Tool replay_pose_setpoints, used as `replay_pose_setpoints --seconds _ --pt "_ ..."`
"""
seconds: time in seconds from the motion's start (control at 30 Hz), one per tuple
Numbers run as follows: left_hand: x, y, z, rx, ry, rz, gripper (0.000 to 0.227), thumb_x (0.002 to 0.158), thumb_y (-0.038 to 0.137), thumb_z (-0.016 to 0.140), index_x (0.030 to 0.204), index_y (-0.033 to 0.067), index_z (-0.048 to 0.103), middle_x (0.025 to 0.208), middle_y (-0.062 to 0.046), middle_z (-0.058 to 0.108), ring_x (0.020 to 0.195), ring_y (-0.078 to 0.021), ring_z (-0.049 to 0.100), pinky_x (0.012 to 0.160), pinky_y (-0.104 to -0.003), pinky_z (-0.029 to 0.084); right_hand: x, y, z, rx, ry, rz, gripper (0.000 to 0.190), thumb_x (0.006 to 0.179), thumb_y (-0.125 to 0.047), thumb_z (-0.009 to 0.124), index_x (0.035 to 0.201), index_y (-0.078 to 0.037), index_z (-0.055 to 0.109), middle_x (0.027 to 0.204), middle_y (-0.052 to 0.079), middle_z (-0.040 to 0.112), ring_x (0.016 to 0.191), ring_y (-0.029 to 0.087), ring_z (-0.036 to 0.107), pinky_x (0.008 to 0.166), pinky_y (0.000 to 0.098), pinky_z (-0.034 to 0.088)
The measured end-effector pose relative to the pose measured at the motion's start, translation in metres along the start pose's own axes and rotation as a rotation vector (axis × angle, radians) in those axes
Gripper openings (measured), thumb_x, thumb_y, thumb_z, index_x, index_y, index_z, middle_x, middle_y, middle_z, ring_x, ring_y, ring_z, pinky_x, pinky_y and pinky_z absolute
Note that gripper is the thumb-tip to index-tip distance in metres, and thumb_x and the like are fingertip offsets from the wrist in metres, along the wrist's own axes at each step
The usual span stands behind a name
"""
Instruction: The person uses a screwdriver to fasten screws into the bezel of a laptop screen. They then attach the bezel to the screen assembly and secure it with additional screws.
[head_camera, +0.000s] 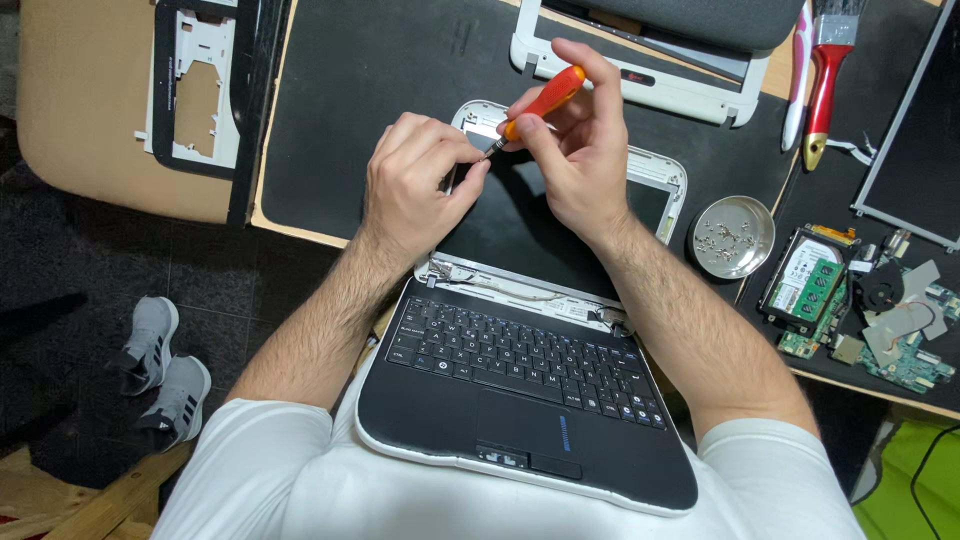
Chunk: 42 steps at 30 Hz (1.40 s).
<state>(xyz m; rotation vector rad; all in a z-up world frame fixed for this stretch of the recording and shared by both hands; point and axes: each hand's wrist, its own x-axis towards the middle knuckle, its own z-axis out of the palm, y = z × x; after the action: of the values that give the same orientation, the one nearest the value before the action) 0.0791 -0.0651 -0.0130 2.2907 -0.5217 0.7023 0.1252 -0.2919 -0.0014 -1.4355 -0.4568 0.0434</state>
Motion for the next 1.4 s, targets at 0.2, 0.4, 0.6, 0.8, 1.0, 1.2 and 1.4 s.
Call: replay_pose_setpoints --seconds 0.2,0.4,0.6,0.8,1.0,1.2,1.4 --pt "0.001 0.002 -0.001 0.003 0.011 -0.007 0.018 0.104 0.001 0.099 0.101 0.0090 0.084 0.104 -0.004 0.081 0.100 -0.0295 0.071 0.086 -0.044 0.057 -0.009 0.000 -0.002 -0.080 -0.059 -0.033 0.078 0.133 0.008 0.075 0.192 -0.019 0.032 0.142 0.022 0.083 0.126 0.031 0.088 0.122 0.0411 0.078" --pt "0.002 0.003 0.000 0.014 0.019 -0.001 0.016 0.105 0.000 0.096 0.100 0.0090 0.083 0.103 -0.004 0.080 0.100 -0.0300 0.071 0.087 -0.043 0.057 -0.014 0.011 -0.005 -0.196 -0.079 -0.144 0.085 0.132 0.011 0.080 0.195 -0.018 0.030 0.137 0.022 0.083 0.132 0.030 0.088 0.117 0.0390 0.081" --pt "0.003 0.004 -0.002 -0.046 -0.007 -0.008 0.014 0.105 -0.001 0.098 0.108 0.0034 0.085 0.107 -0.009 0.081 0.101 -0.0326 0.069 0.090 -0.043 0.061 -0.013 0.009 -0.005 -0.201 -0.071 -0.156 0.084 0.132 0.011 0.080 0.193 -0.020 0.031 0.137 0.023 0.084 0.129 0.029 0.087 0.115 0.0395 0.083" --pt "0.004 0.006 -0.013 -0.060 0.005 -0.080 0.027 0.103 0.000 0.101 0.124 0.0010 0.084 0.124 -0.013 0.080 0.105 -0.0334 0.073 0.095 -0.046 0.061 -0.008 0.006 -0.003 -0.056 0.002 -0.066 0.080 0.132 0.012 0.075 0.191 -0.022 0.032 0.136 0.024 0.079 0.122 0.032 0.085 0.108 0.0405 0.080" --pt "-0.001 0.002 -0.027 0.017 -0.056 -0.042 0.007 0.113 -0.007 0.086 0.117 -0.0022 0.087 0.117 -0.011 0.080 0.108 -0.0353 0.071 0.096 -0.046 0.063 -0.004 0.003 0.000 0.006 0.043 -0.004 0.078 0.131 0.014 0.073 0.184 -0.025 0.030 0.132 0.025 0.080 0.116 0.031 0.086 0.104 0.0411 0.082" --pt "-0.008 -0.002 -0.022 0.092 -0.070 -0.018 0.016 0.107 -0.005 0.088 0.120 0.0034 0.087 0.122 -0.009 0.077 0.110 -0.0358 0.070 0.091 -0.050 0.055 0.024 -0.015 0.006 -0.160 -0.047 -0.085 0.066 0.130 0.013 0.071 0.171 -0.021 0.033 0.134 0.023 0.079 0.119 0.030 0.085 0.099 0.0411 0.083" --pt "-0.008 0.000 -0.023 0.170 -0.081 0.028 0.013 0.108 -0.004 0.084 0.118 0.0045 0.088 0.119 -0.008 0.076 0.108 -0.0341 0.069 0.090 -0.049 0.057 0.043 -0.002 0.018 -0.237 -0.103 -0.092 0.064 0.128 0.005 0.073 0.172 -0.023 0.035 0.132 0.017 0.080 0.113 0.025 0.087 0.093 0.0366 0.084"
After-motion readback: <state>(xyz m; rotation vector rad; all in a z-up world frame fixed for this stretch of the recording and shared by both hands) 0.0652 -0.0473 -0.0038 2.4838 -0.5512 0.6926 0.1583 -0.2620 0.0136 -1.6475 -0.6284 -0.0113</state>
